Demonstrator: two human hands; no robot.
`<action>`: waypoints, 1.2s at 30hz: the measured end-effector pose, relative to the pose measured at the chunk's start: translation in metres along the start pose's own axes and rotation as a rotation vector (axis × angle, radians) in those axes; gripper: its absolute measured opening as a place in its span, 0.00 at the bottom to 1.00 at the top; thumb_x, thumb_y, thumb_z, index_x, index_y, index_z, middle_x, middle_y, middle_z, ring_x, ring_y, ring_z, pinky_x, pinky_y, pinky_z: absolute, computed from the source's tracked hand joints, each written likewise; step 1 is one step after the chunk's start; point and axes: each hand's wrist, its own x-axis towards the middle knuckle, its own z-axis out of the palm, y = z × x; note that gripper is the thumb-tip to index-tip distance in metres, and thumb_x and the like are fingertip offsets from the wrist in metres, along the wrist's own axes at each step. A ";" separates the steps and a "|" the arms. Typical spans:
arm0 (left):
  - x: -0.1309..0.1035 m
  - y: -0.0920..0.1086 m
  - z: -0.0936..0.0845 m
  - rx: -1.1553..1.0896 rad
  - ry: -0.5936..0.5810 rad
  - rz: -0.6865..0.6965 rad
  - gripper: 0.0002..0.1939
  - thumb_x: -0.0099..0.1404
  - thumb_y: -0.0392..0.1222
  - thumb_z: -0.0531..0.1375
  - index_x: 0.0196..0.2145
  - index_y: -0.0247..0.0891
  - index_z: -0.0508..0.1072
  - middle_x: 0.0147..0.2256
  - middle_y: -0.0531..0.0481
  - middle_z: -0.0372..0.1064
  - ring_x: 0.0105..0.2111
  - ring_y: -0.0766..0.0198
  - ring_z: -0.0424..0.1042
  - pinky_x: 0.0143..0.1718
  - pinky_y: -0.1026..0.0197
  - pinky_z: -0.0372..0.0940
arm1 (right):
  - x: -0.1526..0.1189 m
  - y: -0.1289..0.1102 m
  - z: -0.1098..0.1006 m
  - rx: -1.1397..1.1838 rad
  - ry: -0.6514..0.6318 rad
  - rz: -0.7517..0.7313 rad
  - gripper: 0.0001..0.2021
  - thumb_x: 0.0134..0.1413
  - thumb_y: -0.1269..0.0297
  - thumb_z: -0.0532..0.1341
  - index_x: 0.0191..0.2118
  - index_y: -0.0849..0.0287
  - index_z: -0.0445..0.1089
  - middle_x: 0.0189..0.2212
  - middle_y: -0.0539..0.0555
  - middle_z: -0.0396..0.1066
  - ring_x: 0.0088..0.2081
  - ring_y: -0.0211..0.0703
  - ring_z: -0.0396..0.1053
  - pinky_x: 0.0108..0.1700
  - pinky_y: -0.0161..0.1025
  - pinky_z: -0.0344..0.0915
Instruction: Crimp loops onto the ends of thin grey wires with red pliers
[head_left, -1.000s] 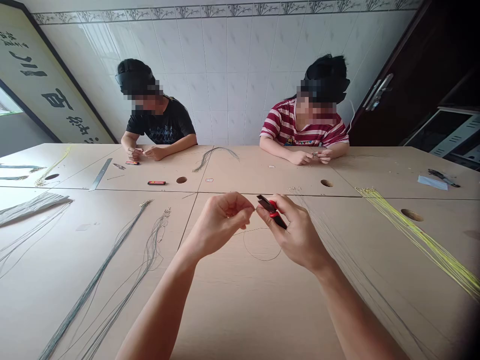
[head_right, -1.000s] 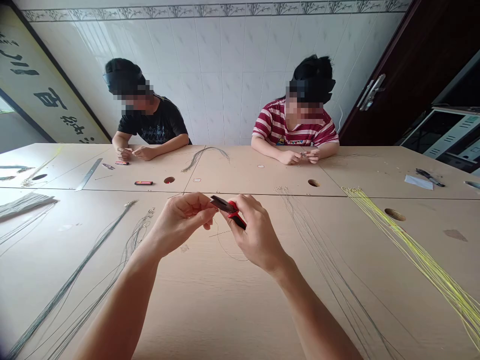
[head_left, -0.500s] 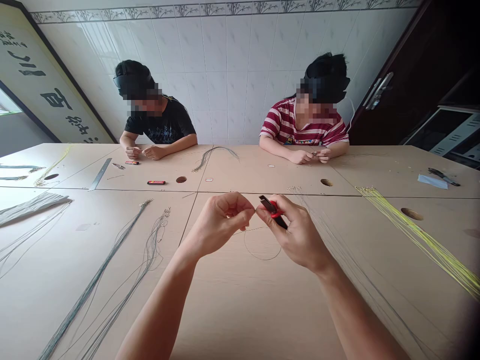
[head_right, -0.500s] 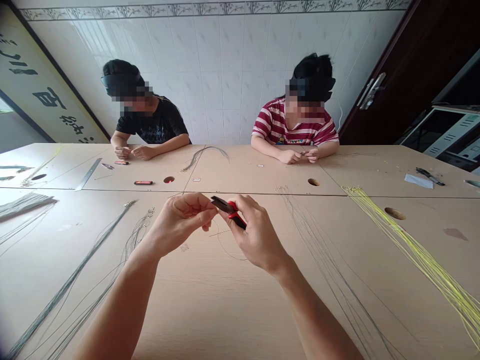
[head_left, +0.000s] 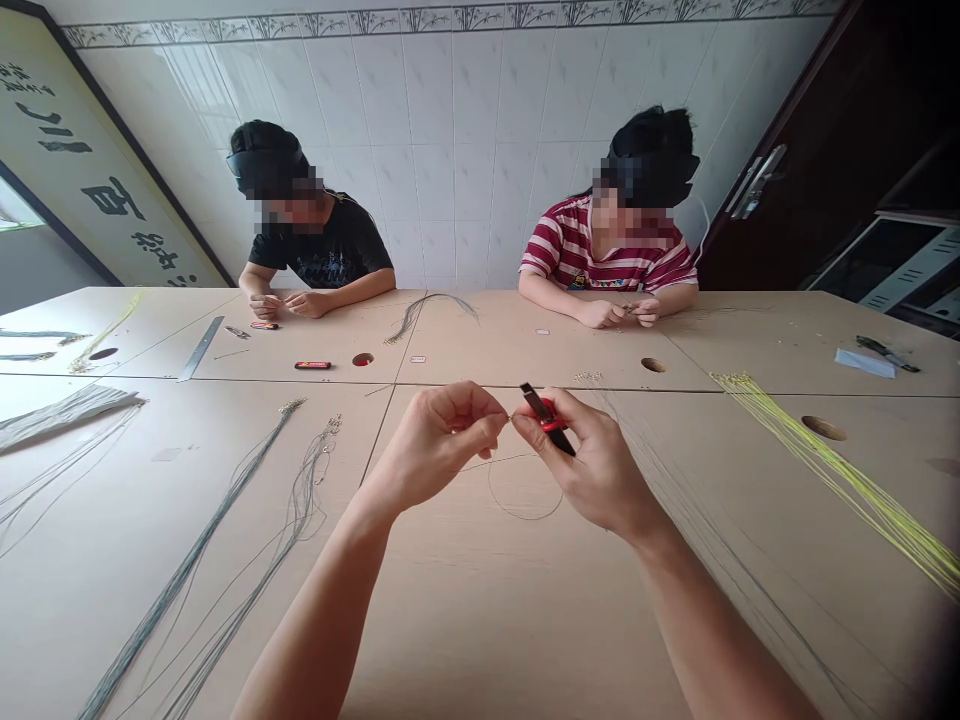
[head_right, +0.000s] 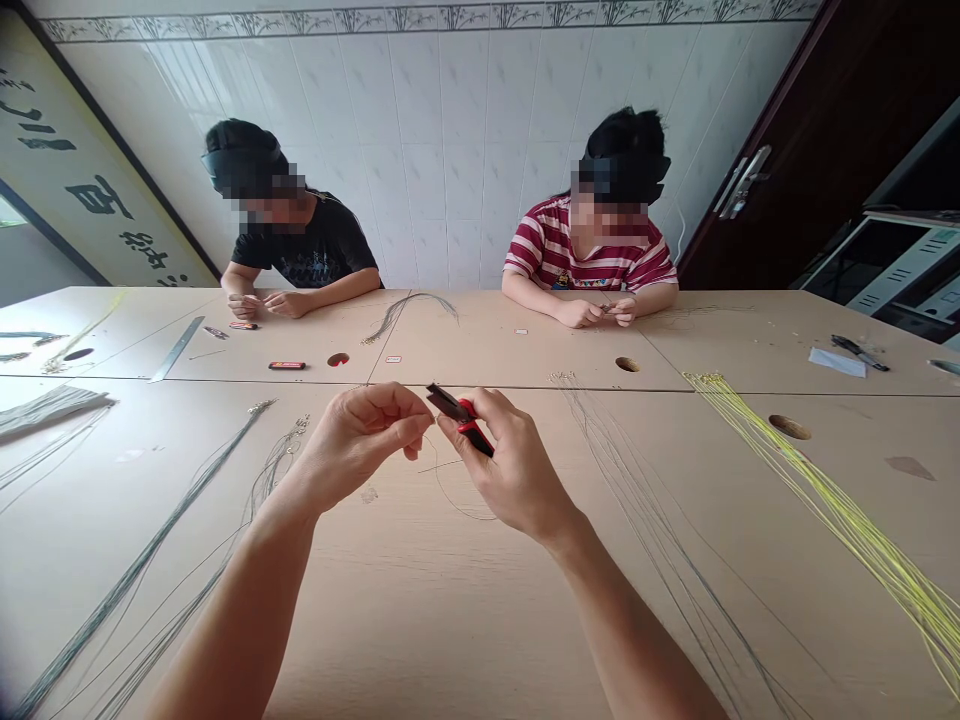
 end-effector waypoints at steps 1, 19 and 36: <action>0.000 0.000 -0.001 0.004 -0.009 -0.002 0.06 0.64 0.35 0.58 0.29 0.35 0.73 0.24 0.55 0.68 0.25 0.71 0.67 0.29 0.67 0.63 | 0.000 0.000 0.000 0.000 0.001 -0.004 0.09 0.63 0.58 0.57 0.34 0.56 0.65 0.29 0.49 0.68 0.31 0.37 0.64 0.35 0.34 0.61; 0.008 -0.023 -0.030 0.121 -0.031 -0.093 0.10 0.64 0.46 0.60 0.34 0.37 0.76 0.29 0.51 0.71 0.27 0.68 0.69 0.32 0.63 0.65 | 0.005 0.011 -0.021 0.002 0.144 0.000 0.07 0.61 0.60 0.59 0.32 0.55 0.65 0.25 0.47 0.64 0.26 0.35 0.60 0.31 0.33 0.59; 0.013 -0.038 -0.044 0.750 0.258 -0.215 0.25 0.64 0.55 0.56 0.54 0.41 0.71 0.58 0.42 0.66 0.47 0.50 0.72 0.44 0.51 0.66 | 0.006 0.015 -0.043 -0.122 0.184 -0.013 0.08 0.61 0.60 0.58 0.32 0.56 0.65 0.25 0.47 0.64 0.27 0.36 0.60 0.32 0.34 0.59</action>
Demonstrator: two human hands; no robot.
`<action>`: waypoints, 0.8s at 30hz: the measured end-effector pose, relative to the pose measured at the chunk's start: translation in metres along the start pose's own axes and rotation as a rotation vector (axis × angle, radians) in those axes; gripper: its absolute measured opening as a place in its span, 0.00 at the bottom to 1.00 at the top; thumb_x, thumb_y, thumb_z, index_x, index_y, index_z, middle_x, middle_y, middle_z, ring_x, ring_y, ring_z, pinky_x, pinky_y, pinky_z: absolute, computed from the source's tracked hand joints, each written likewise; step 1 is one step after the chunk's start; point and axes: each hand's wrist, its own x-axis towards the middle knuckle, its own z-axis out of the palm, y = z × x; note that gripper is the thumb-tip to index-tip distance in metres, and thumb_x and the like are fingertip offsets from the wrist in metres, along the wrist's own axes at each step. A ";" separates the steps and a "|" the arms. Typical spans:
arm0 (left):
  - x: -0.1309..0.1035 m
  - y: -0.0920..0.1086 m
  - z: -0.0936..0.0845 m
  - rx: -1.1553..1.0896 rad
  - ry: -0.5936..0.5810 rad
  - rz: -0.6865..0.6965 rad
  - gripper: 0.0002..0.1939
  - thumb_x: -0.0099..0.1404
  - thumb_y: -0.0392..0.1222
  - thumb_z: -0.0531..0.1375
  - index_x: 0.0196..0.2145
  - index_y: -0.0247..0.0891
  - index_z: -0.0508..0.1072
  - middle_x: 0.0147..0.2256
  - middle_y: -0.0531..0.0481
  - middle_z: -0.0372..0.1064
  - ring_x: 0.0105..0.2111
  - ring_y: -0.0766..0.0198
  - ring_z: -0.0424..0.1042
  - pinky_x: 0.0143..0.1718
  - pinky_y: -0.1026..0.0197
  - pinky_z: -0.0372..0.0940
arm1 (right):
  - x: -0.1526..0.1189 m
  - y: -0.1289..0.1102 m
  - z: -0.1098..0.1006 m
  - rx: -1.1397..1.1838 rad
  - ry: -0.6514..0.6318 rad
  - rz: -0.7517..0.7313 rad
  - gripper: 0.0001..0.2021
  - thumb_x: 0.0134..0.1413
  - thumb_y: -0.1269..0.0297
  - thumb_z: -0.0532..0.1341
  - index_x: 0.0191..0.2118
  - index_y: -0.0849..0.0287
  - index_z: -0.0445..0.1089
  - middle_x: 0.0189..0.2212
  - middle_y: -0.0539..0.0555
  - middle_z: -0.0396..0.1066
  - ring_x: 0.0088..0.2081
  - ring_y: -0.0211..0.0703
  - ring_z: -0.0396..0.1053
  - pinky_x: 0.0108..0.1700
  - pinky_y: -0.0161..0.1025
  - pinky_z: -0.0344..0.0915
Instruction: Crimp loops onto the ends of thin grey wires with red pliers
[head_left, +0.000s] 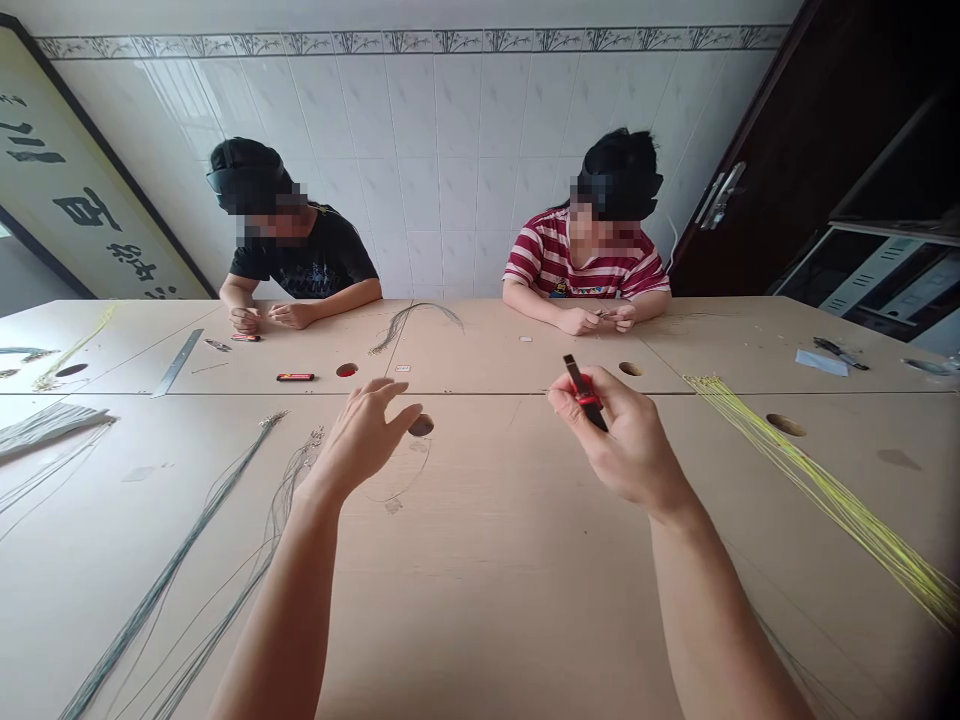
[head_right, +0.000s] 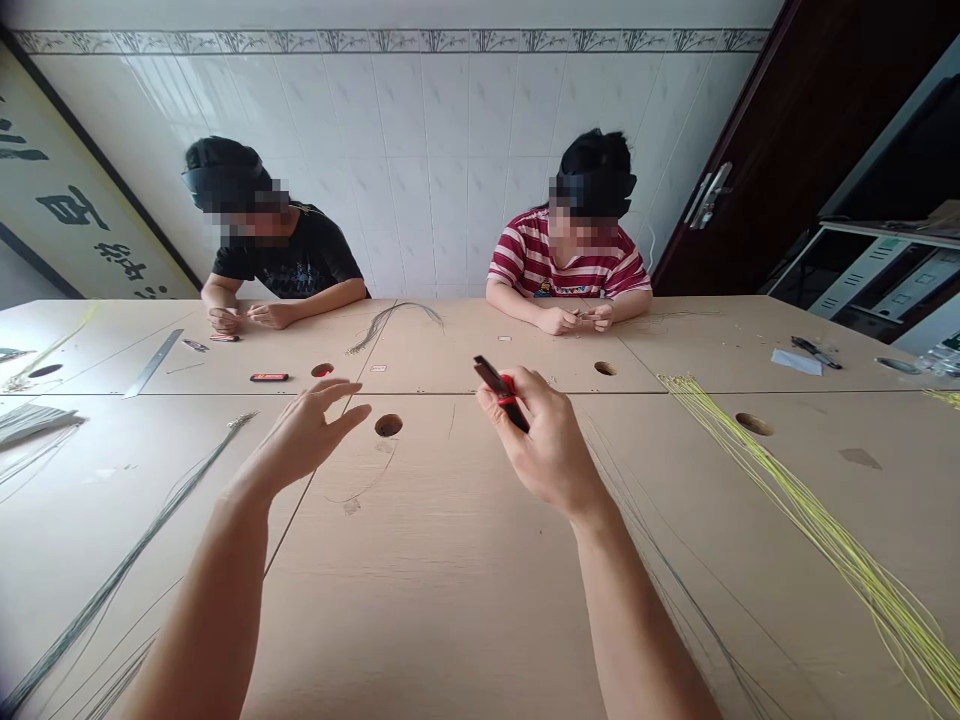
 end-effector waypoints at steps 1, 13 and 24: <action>-0.004 0.010 -0.001 -0.066 0.011 0.055 0.26 0.65 0.55 0.56 0.57 0.42 0.69 0.62 0.43 0.61 0.50 0.50 0.71 0.46 0.50 0.67 | 0.000 -0.002 0.001 -0.006 -0.016 -0.005 0.08 0.61 0.60 0.58 0.32 0.56 0.65 0.24 0.47 0.63 0.27 0.36 0.60 0.32 0.34 0.58; -0.001 0.062 0.036 -0.981 -0.831 0.311 0.15 0.66 0.49 0.60 0.46 0.37 0.76 0.36 0.45 0.76 0.32 0.66 0.73 0.35 0.63 0.66 | 0.001 -0.002 0.002 0.136 0.010 0.051 0.08 0.61 0.59 0.59 0.33 0.56 0.65 0.26 0.48 0.66 0.28 0.37 0.62 0.33 0.34 0.60; 0.003 0.058 0.002 -1.276 0.019 0.269 0.17 0.71 0.57 0.46 0.38 0.48 0.70 0.12 0.62 0.43 0.08 0.71 0.38 0.09 0.64 0.41 | -0.003 -0.009 0.021 0.290 0.048 0.095 0.10 0.62 0.57 0.58 0.32 0.56 0.65 0.26 0.47 0.63 0.28 0.36 0.60 0.32 0.34 0.58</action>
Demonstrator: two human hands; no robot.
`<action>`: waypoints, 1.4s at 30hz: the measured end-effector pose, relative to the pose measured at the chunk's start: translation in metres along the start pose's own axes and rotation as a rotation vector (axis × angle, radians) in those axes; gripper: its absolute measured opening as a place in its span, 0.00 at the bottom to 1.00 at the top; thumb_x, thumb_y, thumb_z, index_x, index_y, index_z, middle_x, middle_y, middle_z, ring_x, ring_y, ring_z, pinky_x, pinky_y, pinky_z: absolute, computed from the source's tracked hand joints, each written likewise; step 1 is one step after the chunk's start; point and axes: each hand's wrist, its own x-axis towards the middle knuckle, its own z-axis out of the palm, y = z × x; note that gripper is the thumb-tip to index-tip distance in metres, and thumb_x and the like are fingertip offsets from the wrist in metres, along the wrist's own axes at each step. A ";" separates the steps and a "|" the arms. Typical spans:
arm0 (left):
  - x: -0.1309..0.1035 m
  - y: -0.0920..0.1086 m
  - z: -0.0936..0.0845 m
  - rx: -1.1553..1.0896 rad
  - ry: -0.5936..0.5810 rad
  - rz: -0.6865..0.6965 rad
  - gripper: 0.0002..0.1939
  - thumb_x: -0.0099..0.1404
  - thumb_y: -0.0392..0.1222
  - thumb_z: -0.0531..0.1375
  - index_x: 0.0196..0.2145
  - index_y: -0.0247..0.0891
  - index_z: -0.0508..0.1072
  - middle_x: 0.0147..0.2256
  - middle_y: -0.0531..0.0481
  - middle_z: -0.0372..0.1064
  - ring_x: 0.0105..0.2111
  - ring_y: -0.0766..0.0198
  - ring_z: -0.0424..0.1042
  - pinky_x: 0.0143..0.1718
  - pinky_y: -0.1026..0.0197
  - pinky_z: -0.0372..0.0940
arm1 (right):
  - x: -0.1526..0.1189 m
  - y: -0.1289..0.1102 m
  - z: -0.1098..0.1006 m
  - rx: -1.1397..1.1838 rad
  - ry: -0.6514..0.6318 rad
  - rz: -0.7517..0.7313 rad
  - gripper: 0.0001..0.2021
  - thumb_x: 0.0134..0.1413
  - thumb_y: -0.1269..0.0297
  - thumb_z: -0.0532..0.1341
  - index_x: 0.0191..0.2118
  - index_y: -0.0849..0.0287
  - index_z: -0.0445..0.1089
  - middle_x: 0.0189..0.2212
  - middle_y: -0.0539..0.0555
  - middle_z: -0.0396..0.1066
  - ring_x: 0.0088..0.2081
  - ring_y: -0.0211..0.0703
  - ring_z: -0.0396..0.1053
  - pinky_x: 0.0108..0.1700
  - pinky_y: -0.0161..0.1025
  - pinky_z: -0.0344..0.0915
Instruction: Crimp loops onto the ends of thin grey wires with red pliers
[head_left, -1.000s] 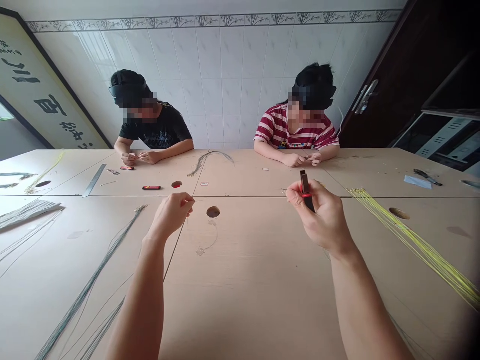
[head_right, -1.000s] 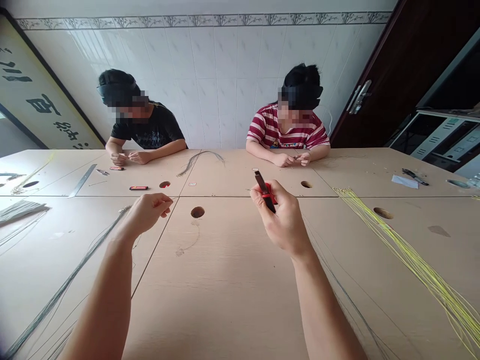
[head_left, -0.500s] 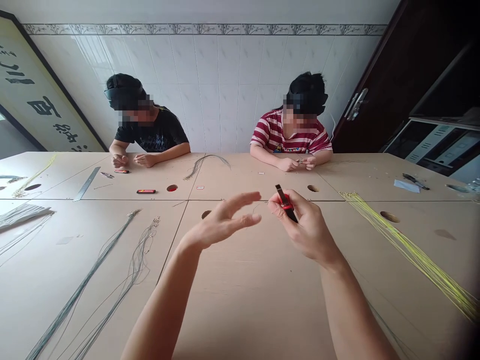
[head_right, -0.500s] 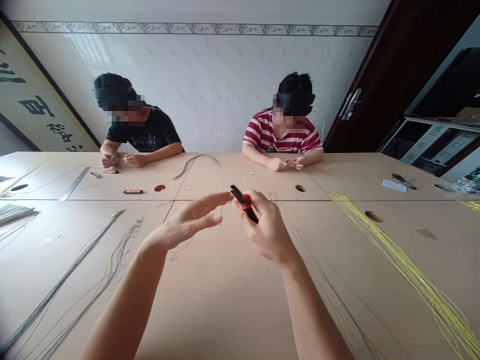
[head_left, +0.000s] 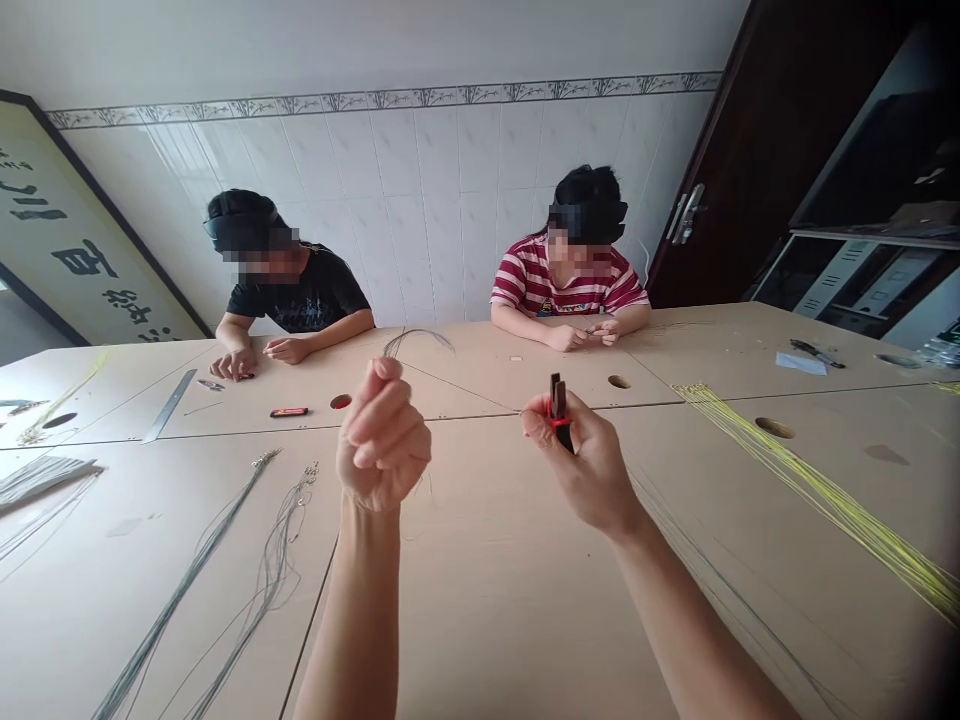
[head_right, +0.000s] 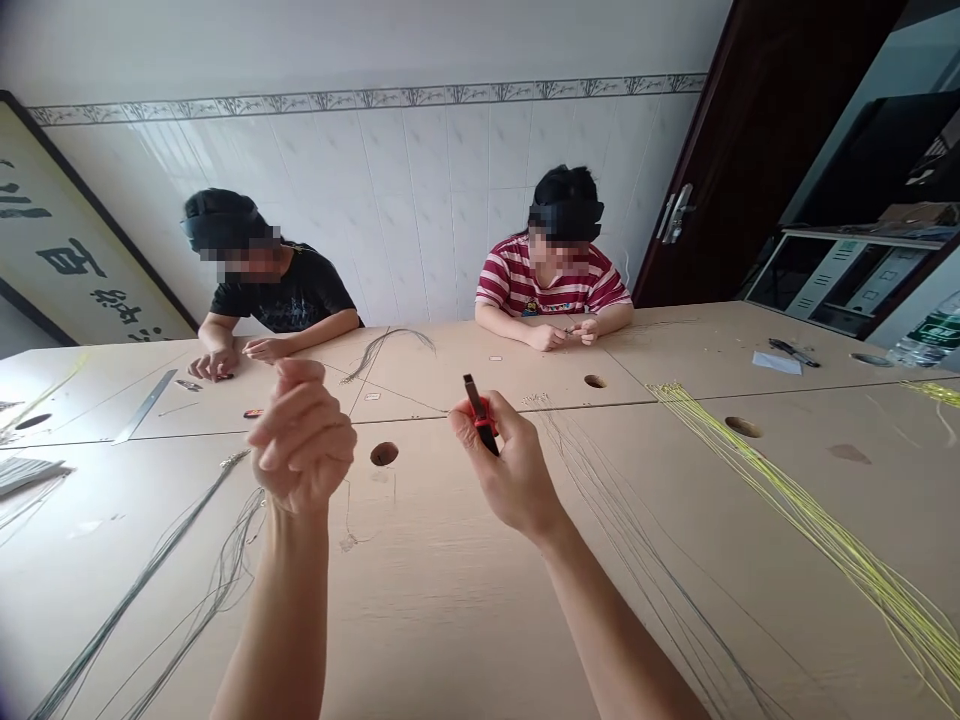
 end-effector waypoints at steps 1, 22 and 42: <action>0.001 0.004 0.002 0.029 0.079 0.067 0.18 0.72 0.56 0.46 0.41 0.49 0.71 0.13 0.60 0.50 0.10 0.70 0.48 0.11 0.64 0.48 | -0.001 -0.001 0.003 0.001 -0.009 -0.015 0.09 0.62 0.57 0.58 0.33 0.55 0.65 0.26 0.47 0.64 0.29 0.36 0.61 0.32 0.34 0.59; 0.017 -0.027 -0.008 0.228 0.100 -0.027 0.19 0.69 0.53 0.54 0.43 0.37 0.77 0.53 0.41 0.72 0.52 0.58 0.72 0.53 0.57 0.66 | -0.009 -0.013 -0.003 -0.122 -0.027 -0.160 0.06 0.62 0.62 0.58 0.34 0.54 0.64 0.26 0.46 0.64 0.26 0.35 0.61 0.30 0.34 0.59; -0.013 -0.008 0.012 -0.371 -1.023 -0.687 0.24 0.64 0.61 0.56 0.33 0.35 0.75 0.22 0.40 0.76 0.11 0.60 0.70 0.07 0.66 0.55 | 0.005 0.003 -0.018 -0.049 0.196 -0.008 0.09 0.60 0.58 0.59 0.31 0.56 0.65 0.25 0.48 0.64 0.28 0.38 0.63 0.32 0.36 0.62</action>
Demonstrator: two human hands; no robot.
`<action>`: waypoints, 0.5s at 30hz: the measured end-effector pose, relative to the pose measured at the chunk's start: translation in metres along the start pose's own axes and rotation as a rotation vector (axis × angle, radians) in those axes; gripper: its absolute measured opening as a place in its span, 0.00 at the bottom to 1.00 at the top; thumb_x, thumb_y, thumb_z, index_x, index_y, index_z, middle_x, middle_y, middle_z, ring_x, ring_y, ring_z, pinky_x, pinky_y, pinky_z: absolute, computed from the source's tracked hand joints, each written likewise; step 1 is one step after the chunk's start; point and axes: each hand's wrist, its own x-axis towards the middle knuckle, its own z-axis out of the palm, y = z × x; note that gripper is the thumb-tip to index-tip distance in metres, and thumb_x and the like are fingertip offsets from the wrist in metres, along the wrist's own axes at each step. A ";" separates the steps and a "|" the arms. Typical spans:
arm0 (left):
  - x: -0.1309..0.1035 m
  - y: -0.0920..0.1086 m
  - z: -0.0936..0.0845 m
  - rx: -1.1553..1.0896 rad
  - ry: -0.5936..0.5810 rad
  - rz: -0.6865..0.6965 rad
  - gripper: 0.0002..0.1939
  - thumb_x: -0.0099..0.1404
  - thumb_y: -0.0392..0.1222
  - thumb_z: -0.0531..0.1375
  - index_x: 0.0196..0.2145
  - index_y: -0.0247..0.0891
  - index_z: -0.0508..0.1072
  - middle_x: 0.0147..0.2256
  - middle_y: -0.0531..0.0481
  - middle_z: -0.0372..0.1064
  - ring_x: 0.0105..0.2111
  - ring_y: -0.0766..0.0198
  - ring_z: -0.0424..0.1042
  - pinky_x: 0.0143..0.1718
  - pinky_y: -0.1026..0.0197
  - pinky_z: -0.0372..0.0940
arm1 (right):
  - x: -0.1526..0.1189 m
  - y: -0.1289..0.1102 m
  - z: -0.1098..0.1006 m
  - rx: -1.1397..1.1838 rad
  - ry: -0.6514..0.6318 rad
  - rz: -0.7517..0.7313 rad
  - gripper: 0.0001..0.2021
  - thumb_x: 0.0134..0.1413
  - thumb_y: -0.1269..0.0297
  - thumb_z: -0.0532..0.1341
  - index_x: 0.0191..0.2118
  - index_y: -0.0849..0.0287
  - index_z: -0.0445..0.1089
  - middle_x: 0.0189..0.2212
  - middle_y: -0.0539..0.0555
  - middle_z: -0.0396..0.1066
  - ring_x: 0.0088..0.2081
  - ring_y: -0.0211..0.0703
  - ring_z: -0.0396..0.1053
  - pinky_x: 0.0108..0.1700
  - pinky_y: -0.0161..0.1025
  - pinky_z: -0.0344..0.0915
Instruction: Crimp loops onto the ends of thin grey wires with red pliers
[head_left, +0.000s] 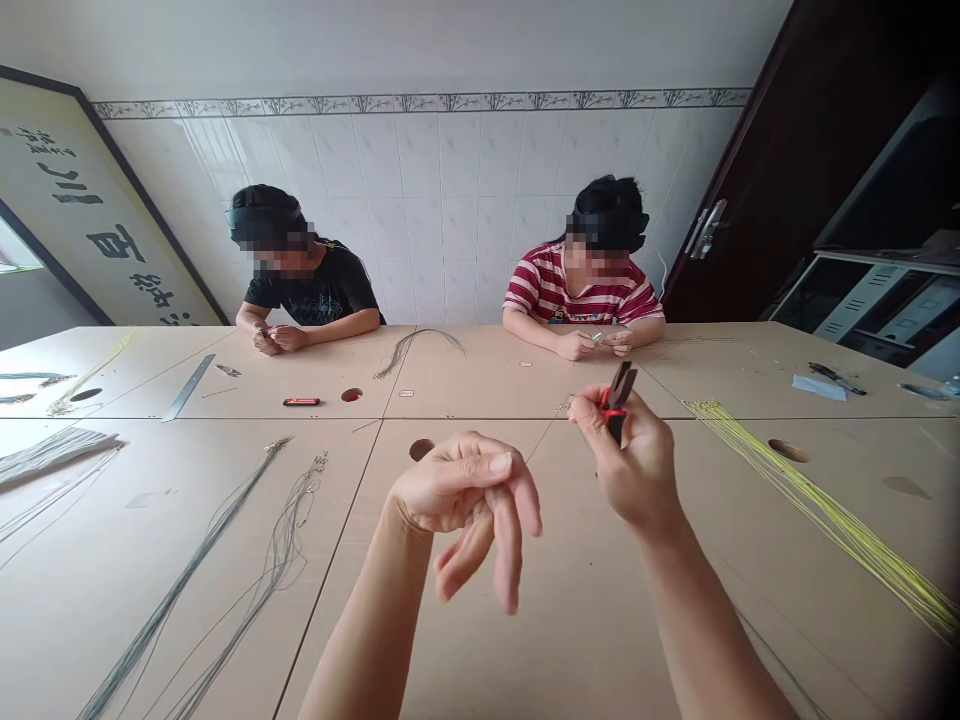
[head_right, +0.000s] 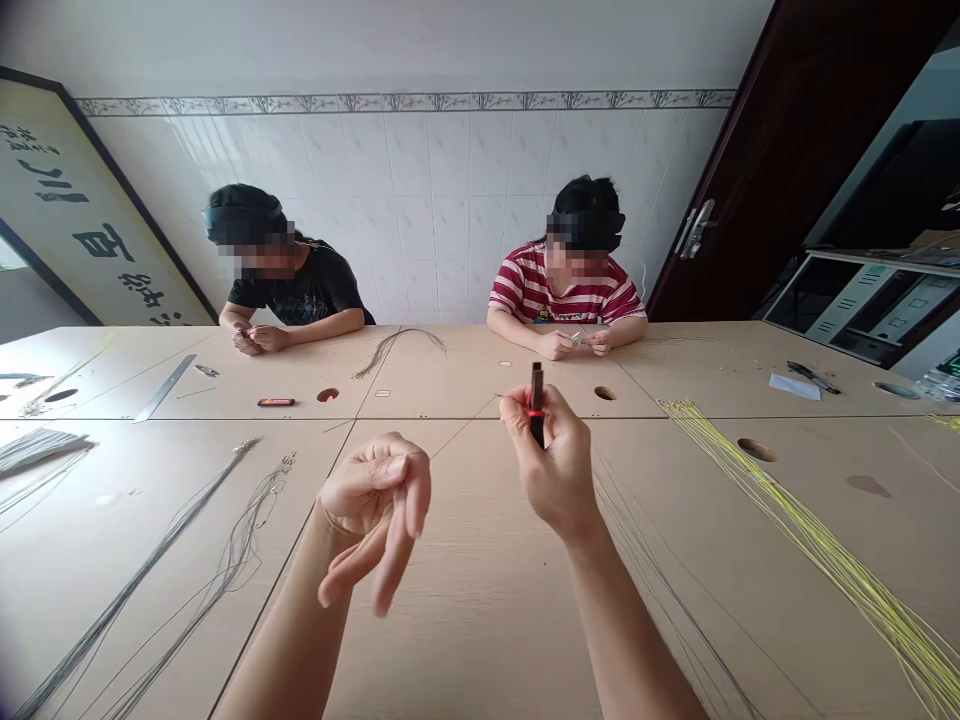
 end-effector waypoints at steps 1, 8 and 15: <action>-0.001 -0.002 -0.001 0.012 0.005 -0.016 0.26 0.63 0.63 0.55 0.33 0.35 0.75 0.21 0.39 0.75 0.11 0.59 0.70 0.06 0.66 0.54 | -0.001 -0.001 0.003 -0.005 -0.017 -0.013 0.09 0.61 0.59 0.59 0.31 0.56 0.65 0.25 0.48 0.64 0.28 0.37 0.63 0.32 0.35 0.61; -0.020 -0.016 -0.013 0.186 0.248 0.319 0.30 0.59 0.71 0.54 0.22 0.40 0.72 0.08 0.49 0.63 0.05 0.62 0.61 0.04 0.65 0.52 | -0.007 -0.003 0.010 -0.017 -0.062 -0.031 0.08 0.61 0.61 0.58 0.31 0.56 0.65 0.23 0.46 0.63 0.25 0.35 0.59 0.29 0.34 0.57; -0.032 0.001 0.008 0.166 0.645 0.854 0.25 0.65 0.65 0.52 0.22 0.48 0.74 0.27 0.52 0.78 0.25 0.60 0.78 0.24 0.62 0.73 | -0.013 -0.008 0.019 0.015 -0.126 -0.056 0.07 0.62 0.63 0.58 0.32 0.56 0.65 0.24 0.46 0.63 0.26 0.34 0.59 0.29 0.32 0.57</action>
